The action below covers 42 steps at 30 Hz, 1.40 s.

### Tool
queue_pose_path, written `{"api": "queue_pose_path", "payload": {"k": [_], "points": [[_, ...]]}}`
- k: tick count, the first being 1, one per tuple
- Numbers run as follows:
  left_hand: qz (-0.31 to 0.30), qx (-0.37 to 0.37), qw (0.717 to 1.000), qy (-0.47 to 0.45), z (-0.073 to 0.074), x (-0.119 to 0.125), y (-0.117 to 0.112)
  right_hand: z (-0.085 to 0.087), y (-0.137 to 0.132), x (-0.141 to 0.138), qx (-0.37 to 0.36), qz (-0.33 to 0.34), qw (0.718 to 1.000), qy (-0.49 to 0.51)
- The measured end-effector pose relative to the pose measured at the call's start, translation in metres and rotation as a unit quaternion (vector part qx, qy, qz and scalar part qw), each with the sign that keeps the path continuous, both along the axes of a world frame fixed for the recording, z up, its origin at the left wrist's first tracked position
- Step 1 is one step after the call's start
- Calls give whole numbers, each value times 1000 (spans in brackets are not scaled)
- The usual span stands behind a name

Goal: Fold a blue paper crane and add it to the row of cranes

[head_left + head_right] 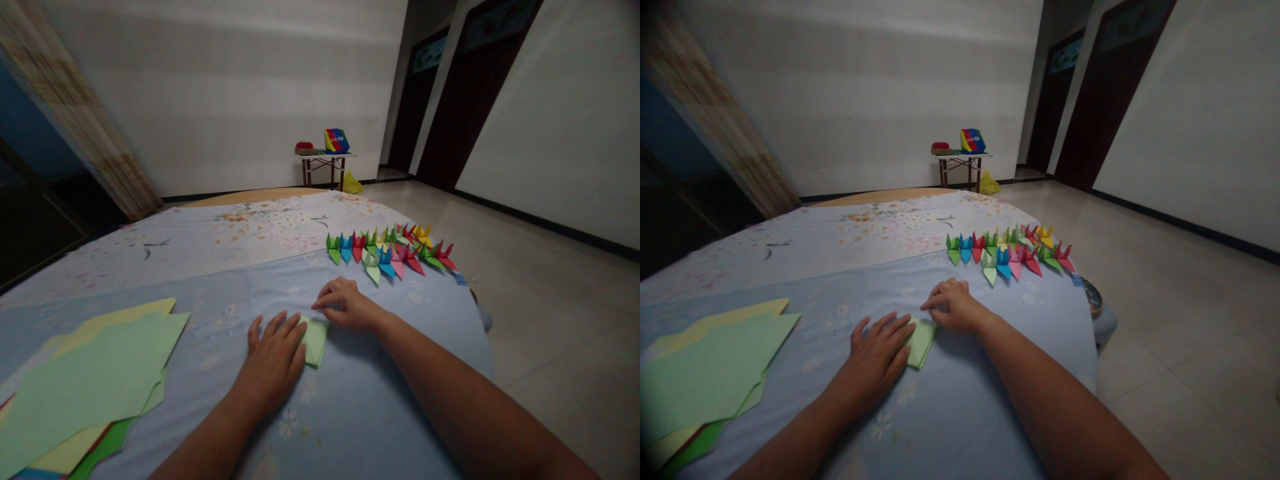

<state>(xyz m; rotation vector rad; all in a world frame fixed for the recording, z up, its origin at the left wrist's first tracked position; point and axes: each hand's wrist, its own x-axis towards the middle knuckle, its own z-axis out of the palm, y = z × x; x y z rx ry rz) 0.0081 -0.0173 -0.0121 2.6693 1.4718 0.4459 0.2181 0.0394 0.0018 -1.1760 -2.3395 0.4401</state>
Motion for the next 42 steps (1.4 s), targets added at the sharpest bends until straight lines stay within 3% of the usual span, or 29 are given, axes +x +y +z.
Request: {"api": "queue_pose_path", "payload": {"k": [9, 18, 31, 38, 42], "points": [[-7, -22, 999, 22, 0, 0, 0, -5, -3, -9, -2, 59, 997, -47], [-7, -26, 999, 26, -1, 0, 1, -5, -3, -11, 10, 55, 995, -79], [-4, -42, 999, 27, 0, -1, 1, 26, -14, 13, -39, 48, 987, -146], [-5, -19, 1000, 17, -2, -4, 5, 10, -9, -9, -19, -38, 994, -97], [65, 43, 997, 7, -4, -5, 9, -2, -11, -20, -24, -42, 995, -83]]}}
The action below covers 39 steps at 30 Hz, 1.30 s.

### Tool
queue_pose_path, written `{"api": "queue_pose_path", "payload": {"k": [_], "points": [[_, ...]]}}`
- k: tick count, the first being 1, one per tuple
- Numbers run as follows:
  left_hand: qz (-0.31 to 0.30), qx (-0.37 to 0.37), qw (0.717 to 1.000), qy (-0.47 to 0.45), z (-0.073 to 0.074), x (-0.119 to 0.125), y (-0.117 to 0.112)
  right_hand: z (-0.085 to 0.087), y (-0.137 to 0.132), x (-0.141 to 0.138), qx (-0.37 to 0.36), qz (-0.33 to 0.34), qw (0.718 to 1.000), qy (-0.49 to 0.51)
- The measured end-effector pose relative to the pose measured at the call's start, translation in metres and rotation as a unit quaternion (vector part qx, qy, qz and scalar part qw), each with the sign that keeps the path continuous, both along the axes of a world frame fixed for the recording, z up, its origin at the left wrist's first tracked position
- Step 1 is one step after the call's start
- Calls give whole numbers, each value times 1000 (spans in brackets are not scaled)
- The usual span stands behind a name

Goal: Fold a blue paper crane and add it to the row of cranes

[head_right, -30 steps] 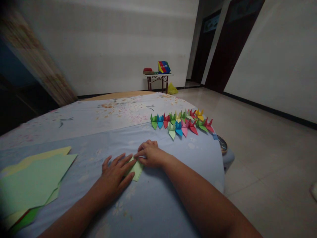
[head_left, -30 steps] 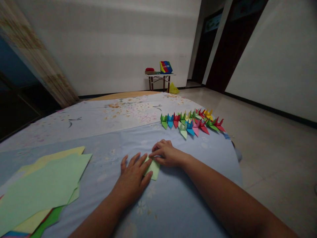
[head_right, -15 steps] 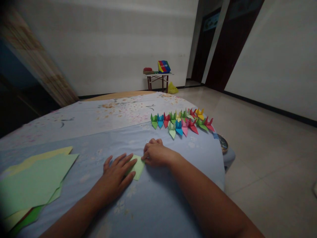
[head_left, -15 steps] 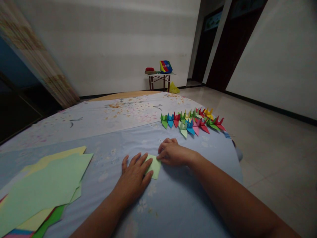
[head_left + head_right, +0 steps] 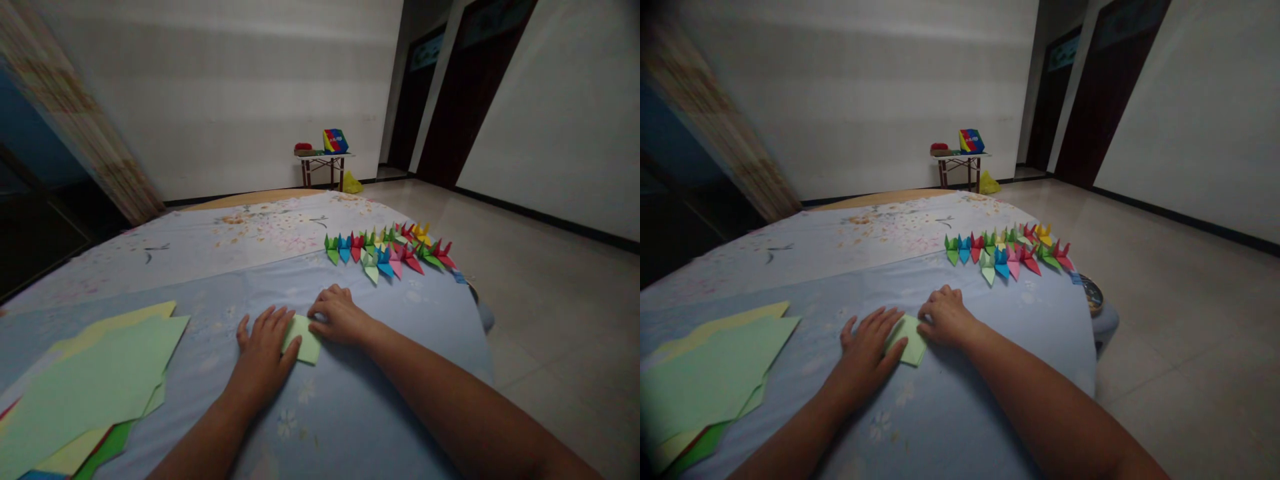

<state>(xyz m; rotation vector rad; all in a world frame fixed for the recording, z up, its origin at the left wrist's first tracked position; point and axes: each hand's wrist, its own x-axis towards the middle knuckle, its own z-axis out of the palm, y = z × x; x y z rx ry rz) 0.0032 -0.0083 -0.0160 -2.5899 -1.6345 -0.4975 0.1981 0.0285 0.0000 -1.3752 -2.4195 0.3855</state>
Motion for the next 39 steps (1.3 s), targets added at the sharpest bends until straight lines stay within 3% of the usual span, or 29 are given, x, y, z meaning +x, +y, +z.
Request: {"api": "queue_pose_path", "payload": {"k": [3, 12, 15, 21, 28, 34, 39], "points": [[46, 14, 999, -5, 1, 1, 1, -4, -1, -2, -16, 3, 1000, 25], [65, -51, 985, -150, 7, 3, 3, -3, -2, -6, -73, 37, 991, 109], [89, -90, 959, -253, 15, 4, 4, -1, -3, -6, -89, 41, 981, 168], [73, -210, 881, -418, 30, 5, 1, 4, -4, -5, -56, 72, 968, 234], [63, -205, 869, -445, 35, 8, -1, 6, -2, -3, -83, 58, 948, 303], [63, -214, 854, -469, 35, 8, -2, 7, -1, -5, -175, 74, 908, 373], [61, -230, 846, -477, 38, 7, 0, 7, -2, -6, -177, 58, 898, 399]]}}
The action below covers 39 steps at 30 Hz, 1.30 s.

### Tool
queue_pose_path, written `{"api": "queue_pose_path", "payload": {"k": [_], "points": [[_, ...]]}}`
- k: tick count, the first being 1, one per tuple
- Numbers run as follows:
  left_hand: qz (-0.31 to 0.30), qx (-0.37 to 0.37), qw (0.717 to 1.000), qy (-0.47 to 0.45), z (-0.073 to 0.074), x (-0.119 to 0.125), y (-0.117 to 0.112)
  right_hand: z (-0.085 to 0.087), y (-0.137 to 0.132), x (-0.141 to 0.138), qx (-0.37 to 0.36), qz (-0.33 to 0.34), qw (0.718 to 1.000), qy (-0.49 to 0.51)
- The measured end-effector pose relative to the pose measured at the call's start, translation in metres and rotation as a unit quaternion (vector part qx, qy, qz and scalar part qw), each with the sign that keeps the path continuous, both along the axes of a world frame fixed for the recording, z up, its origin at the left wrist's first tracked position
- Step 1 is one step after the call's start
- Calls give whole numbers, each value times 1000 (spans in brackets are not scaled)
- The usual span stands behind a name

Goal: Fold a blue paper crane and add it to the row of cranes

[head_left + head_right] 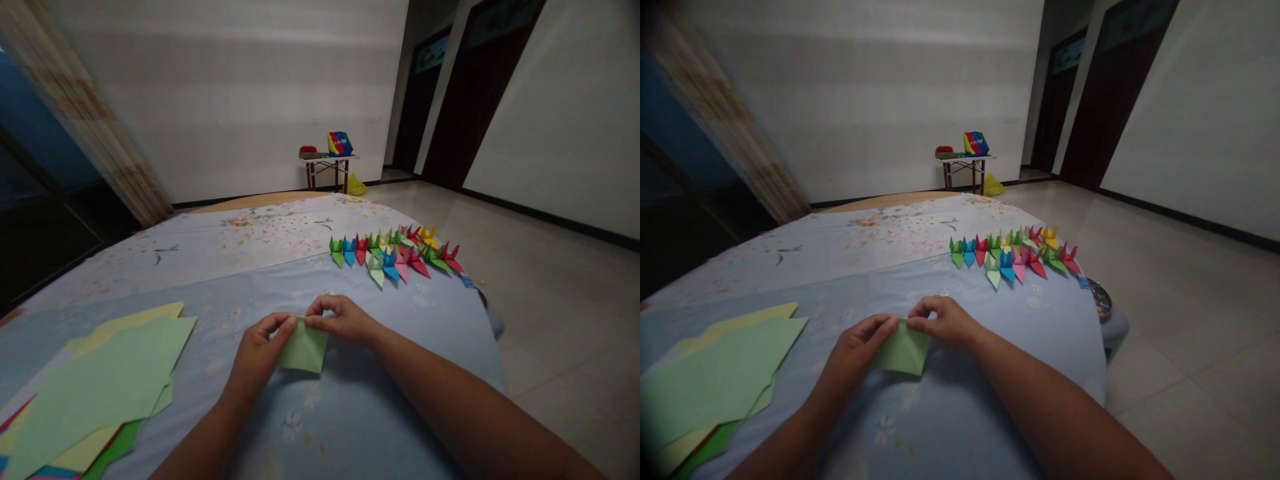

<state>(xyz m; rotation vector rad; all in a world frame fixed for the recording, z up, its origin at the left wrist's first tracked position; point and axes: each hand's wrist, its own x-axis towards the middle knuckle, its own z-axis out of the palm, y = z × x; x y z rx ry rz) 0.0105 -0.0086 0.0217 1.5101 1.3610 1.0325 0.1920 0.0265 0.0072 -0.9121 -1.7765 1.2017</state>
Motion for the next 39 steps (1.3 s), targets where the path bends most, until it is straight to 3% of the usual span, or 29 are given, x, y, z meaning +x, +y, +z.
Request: {"api": "queue_pose_path", "payload": {"k": [7, 13, 17, 19, 21, 25, 29, 34, 39], "points": [[-29, 1, 999, 31, 3, -5, 3, -8, 12, 9, -46, -60, 995, 64], [-31, 2, 998, 60, 2, -4, 3, -4, 9, 9, -52, -46, 997, 24], [-36, 16, 989, 144, -5, -7, 7, -7, 9, 4, -46, -81, 995, -43], [-11, 68, 970, 231, -10, -9, 7, -10, 9, 2, -33, -116, 987, -109], [7, 142, 935, 324, -14, -9, 4, -14, 10, -1, 2, -150, 972, -182], [-65, 224, 873, 428, -18, 0, -9, -17, 10, -2, 86, -170, 934, -302], [-123, 215, 845, 474, -21, 11, -21, -19, 10, 2, 147, -155, 899, -382], [-139, 178, 836, 501, -23, 16, -28, -23, 13, 5, 221, -104, 884, -399], [-130, 151, 822, 534, -21, 21, -34, -20, 8, 3, 248, -45, 870, -425]]}}
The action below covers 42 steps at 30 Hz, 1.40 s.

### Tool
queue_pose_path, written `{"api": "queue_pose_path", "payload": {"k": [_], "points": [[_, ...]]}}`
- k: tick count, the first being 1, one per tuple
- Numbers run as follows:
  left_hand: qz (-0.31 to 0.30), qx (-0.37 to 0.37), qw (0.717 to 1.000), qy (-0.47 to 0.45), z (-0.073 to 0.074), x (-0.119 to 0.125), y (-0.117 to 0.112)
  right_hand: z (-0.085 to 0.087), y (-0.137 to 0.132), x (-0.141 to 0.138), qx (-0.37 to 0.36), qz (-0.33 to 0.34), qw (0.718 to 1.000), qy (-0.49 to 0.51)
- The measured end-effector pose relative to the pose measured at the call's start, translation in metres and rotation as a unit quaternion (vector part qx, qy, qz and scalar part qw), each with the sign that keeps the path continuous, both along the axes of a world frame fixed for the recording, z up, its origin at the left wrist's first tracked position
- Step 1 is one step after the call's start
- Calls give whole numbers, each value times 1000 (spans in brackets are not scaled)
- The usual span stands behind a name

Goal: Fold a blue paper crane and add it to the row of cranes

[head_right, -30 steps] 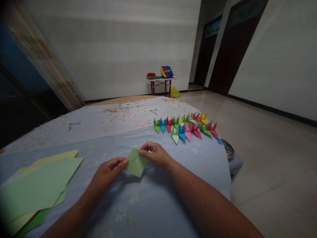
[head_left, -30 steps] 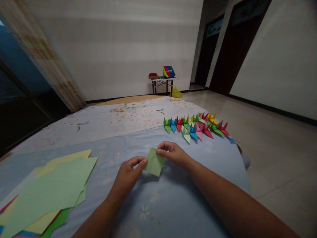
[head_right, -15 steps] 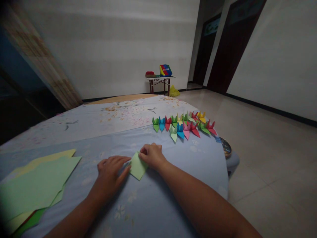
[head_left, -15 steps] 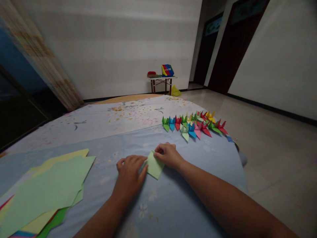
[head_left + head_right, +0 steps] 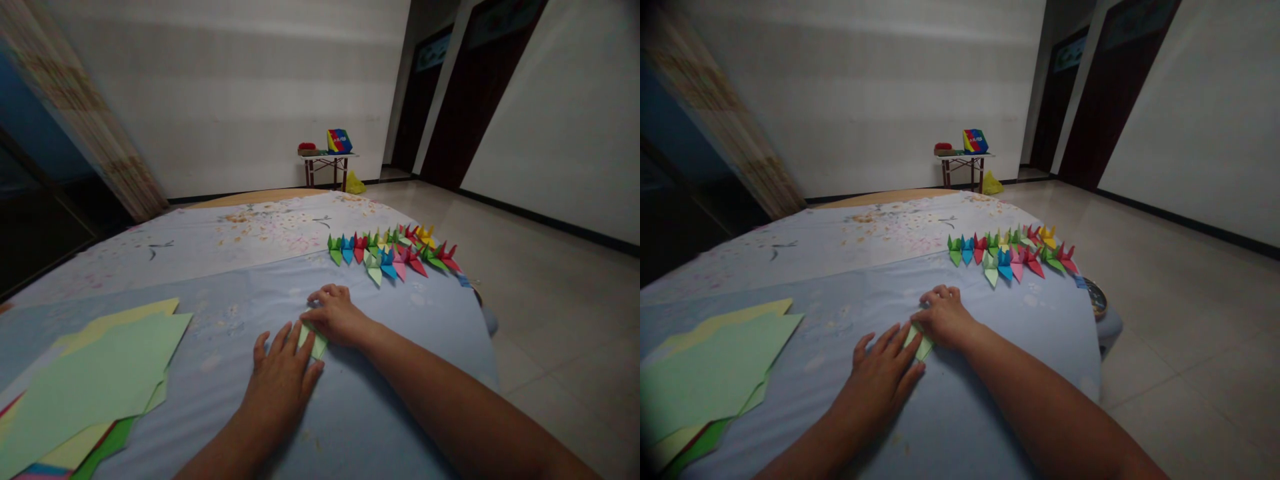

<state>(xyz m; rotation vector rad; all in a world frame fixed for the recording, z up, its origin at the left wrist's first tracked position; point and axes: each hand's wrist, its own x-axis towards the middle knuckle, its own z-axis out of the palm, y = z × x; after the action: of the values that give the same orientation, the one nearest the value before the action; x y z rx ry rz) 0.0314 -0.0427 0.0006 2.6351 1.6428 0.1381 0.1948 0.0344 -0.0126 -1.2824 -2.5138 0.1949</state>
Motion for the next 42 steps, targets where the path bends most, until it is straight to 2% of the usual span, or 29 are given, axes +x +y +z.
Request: {"api": "queue_pose_path", "payload": {"k": [9, 12, 16, 22, 27, 34, 42], "points": [[25, -10, 999, 45, 6, 5, -8, 8, 2, 6, -11, -52, 998, -31], [20, -8, 999, 40, 7, 4, -8, 10, -2, 4, -10, -38, 999, -23], [16, 1, 1000, 27, 7, 4, -9, 12, -8, 3, -20, 32, 999, -17], [15, -13, 999, 38, 5, 4, -7, 6, 2, 8, -27, -44, 998, -33], [10, -27, 999, 39, 8, 3, -7, 2, 5, 13, -21, -27, 999, -20], [-19, -62, 996, 65, 17, 3, -17, -1, 7, 17, -42, -39, 998, -19], [-35, -86, 992, 86, 27, 3, -18, 11, 1, 29, -104, 6, 993, -56]]}}
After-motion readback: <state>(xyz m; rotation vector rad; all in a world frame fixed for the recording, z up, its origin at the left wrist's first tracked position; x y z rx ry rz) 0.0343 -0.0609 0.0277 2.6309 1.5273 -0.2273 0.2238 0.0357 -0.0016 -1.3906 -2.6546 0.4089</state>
